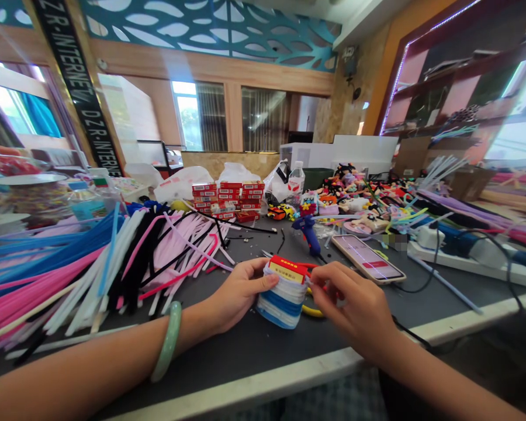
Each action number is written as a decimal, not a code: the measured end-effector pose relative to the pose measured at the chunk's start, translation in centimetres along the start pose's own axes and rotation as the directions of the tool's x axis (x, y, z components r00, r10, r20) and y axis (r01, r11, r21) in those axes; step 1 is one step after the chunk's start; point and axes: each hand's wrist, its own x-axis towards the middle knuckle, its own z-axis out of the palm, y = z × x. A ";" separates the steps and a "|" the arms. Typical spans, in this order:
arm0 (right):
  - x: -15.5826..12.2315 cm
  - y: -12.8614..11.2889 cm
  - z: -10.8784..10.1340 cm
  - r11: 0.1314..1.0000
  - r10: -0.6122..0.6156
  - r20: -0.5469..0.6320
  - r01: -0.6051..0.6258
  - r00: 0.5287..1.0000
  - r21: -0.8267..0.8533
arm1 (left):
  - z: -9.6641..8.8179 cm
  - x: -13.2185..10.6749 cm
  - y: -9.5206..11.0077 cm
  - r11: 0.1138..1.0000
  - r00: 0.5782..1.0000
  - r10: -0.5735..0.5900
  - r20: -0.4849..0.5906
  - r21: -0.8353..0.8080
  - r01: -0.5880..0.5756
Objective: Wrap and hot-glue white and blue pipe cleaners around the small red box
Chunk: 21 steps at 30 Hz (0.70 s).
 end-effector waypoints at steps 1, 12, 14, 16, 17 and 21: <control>0.0 0.0 0.0 1.000 0.013 0.010 -0.013 1.000 0.010 | 0.0 0.0 0.0 1.000 1.000 0.004 -0.002 0.000 -0.004; 0.0 -0.1 0.0 0.980 0.175 0.070 -0.181 0.982 0.087 | 0.2 0.0 -0.1 1.000 1.000 -0.007 -0.016 -0.022 0.006; 0.1 0.0 0.0 0.960 0.236 0.089 -0.246 0.968 0.134 | 0.3 0.0 -0.1 1.000 1.000 -0.014 -0.026 -0.025 0.013; 0.1 0.0 0.0 0.923 0.316 0.122 -0.335 0.941 0.191 | 0.3 -0.1 -0.1 0.999 0.999 -0.019 -0.037 -0.030 0.017; 0.2 0.0 0.0 0.893 0.362 0.147 -0.388 0.920 0.227 | 0.3 -0.1 -0.1 0.999 0.999 -0.018 -0.040 -0.035 0.017; 0.5 -0.2 0.2 0.634 0.539 0.322 -0.626 0.779 0.454 | 0.4 0.0 0.0 0.999 0.999 -0.014 -0.049 -0.046 0.012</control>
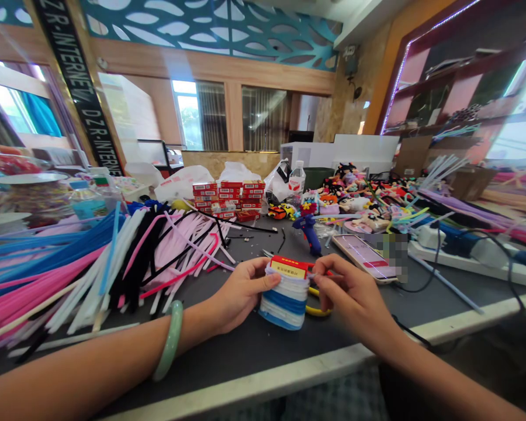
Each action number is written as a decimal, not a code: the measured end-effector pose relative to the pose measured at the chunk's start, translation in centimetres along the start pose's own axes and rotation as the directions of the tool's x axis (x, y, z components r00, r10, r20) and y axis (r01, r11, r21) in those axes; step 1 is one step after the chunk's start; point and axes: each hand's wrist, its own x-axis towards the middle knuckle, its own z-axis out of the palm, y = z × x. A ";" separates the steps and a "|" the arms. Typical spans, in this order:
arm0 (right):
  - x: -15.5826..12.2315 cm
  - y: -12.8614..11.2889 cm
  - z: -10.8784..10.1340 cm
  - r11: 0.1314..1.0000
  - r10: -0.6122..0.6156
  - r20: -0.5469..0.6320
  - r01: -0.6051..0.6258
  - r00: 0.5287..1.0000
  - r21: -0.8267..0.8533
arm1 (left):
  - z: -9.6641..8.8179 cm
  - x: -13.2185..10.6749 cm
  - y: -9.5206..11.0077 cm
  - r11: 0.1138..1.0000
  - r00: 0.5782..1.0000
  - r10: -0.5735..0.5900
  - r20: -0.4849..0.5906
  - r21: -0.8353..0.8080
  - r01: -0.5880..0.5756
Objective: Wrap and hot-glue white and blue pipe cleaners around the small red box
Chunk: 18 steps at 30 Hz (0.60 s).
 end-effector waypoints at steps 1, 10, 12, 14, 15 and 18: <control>0.1 0.0 0.1 0.992 0.067 0.035 -0.070 0.997 0.102 | 0.0 0.0 0.0 1.000 1.000 0.001 -0.005 -0.001 -0.001; 0.6 0.4 0.4 0.818 0.258 0.188 -0.318 0.948 0.479 | -0.2 0.0 -0.1 1.000 1.000 0.006 -0.013 0.031 -0.005; 0.4 0.3 0.4 0.871 0.248 0.170 -0.296 0.954 0.392 | -0.4 0.1 -0.1 0.999 1.000 0.015 -0.003 0.046 -0.015; 0.2 0.2 0.4 0.948 0.173 0.101 -0.193 0.980 0.255 | -0.5 0.1 -0.2 0.998 1.000 0.023 0.010 0.052 -0.023; 0.1 0.2 0.4 0.981 0.096 0.048 -0.103 0.994 0.166 | -0.6 0.1 -0.2 0.998 1.000 0.025 0.015 0.052 -0.026; -0.2 0.3 0.2 0.952 -0.262 -0.083 0.244 0.962 -0.183 | -0.6 0.2 -0.2 0.998 0.999 0.041 0.026 0.048 -0.042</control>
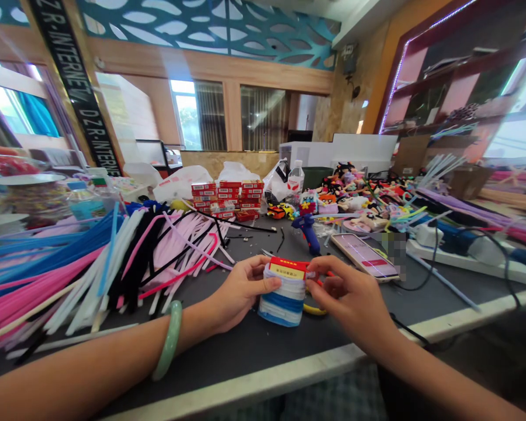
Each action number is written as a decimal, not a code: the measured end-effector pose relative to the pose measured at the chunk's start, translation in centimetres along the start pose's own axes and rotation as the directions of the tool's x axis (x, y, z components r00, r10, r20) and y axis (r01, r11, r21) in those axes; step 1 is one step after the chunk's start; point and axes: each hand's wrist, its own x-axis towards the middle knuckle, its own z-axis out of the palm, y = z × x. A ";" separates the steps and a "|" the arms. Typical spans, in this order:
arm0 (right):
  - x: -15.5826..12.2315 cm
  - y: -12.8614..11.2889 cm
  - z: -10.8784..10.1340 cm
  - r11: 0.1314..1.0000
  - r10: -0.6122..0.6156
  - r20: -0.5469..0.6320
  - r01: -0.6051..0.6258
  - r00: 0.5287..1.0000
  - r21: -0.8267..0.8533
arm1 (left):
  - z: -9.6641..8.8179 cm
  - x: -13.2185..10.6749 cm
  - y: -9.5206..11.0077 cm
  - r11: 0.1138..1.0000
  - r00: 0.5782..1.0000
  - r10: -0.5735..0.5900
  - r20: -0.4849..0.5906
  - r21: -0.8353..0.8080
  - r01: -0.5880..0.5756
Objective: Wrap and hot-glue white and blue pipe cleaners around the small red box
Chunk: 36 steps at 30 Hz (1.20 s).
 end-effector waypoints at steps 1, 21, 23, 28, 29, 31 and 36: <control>-0.1 0.1 -0.1 0.985 -0.128 -0.032 0.123 0.991 -0.119 | 0.0 0.0 0.0 1.000 1.000 0.003 0.003 0.001 -0.003; -0.4 1.2 -1.0 0.442 -0.682 0.131 0.548 0.720 -0.710 | 0.0 0.1 -0.1 1.000 1.000 0.006 0.026 0.022 -0.007; -0.3 1.1 -1.0 0.437 -0.686 0.130 0.549 0.716 -0.712 | -0.1 0.1 -0.1 1.000 0.999 0.006 0.040 0.027 -0.007; -0.2 1.0 -1.0 0.445 -0.675 0.144 0.554 0.724 -0.704 | -0.2 0.1 -0.1 0.999 0.998 -0.002 0.056 0.043 0.000; -0.2 1.0 -1.0 0.450 -0.669 0.144 0.552 0.729 -0.702 | -0.1 0.0 -0.1 0.999 0.999 -0.003 0.053 0.048 0.000; -0.2 0.9 -1.1 0.461 -0.659 0.147 0.551 0.738 -0.696 | 0.0 0.0 -0.1 0.999 0.999 0.002 0.046 0.049 -0.004; -0.2 0.9 -0.9 0.481 -0.650 0.142 0.550 0.746 -0.683 | 0.1 0.0 -0.1 0.999 0.998 0.005 0.060 0.039 -0.007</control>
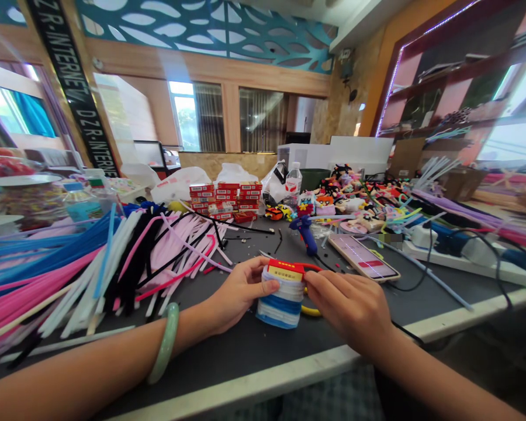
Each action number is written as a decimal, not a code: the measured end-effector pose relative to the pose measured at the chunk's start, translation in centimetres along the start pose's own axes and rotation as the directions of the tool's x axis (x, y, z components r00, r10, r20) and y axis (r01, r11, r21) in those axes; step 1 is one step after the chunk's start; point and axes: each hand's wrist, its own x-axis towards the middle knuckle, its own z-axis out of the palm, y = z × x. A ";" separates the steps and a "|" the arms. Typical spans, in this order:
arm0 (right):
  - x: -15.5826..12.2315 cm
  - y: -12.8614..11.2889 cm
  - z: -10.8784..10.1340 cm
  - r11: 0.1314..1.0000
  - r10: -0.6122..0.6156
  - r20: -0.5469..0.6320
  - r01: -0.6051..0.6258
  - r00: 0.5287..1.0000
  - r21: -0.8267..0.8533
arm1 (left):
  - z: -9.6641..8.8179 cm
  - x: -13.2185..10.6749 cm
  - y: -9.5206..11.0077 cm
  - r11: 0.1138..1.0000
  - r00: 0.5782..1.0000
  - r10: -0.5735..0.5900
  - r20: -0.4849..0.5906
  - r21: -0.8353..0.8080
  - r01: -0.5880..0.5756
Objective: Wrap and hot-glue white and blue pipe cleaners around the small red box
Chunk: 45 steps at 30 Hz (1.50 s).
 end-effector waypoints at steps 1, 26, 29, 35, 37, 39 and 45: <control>0.0 0.0 0.1 1.000 0.002 0.001 -0.002 1.000 -0.001 | 0.0 0.0 0.0 1.000 1.000 -0.005 0.002 0.001 0.005; -0.2 -0.3 1.0 0.998 0.061 -0.038 -0.061 0.997 0.013 | -0.3 0.0 -0.1 0.999 0.999 0.006 0.040 0.039 -0.007; -0.4 -0.3 1.2 0.996 0.067 -0.067 -0.063 0.996 0.065 | -0.4 -0.1 -0.1 0.999 0.998 0.000 0.063 0.054 -0.003; -0.4 -0.3 1.2 0.991 0.088 -0.113 -0.075 0.990 0.115 | -0.3 -0.1 0.3 0.997 0.996 -0.005 0.085 0.074 -0.002; -0.5 -0.3 1.2 0.986 0.065 -0.147 -0.041 0.987 0.159 | -0.3 -0.2 0.3 0.996 0.997 -0.007 0.083 0.087 0.000; -0.7 -0.2 1.3 0.982 0.006 -0.191 0.030 0.982 0.188 | -0.3 -0.2 0.3 0.994 0.996 -0.004 0.092 0.105 -0.006; -1.1 -0.1 1.5 0.965 -0.044 -0.211 0.096 0.977 0.246 | -0.3 -0.2 0.2 0.994 0.993 0.006 0.115 0.109 -0.019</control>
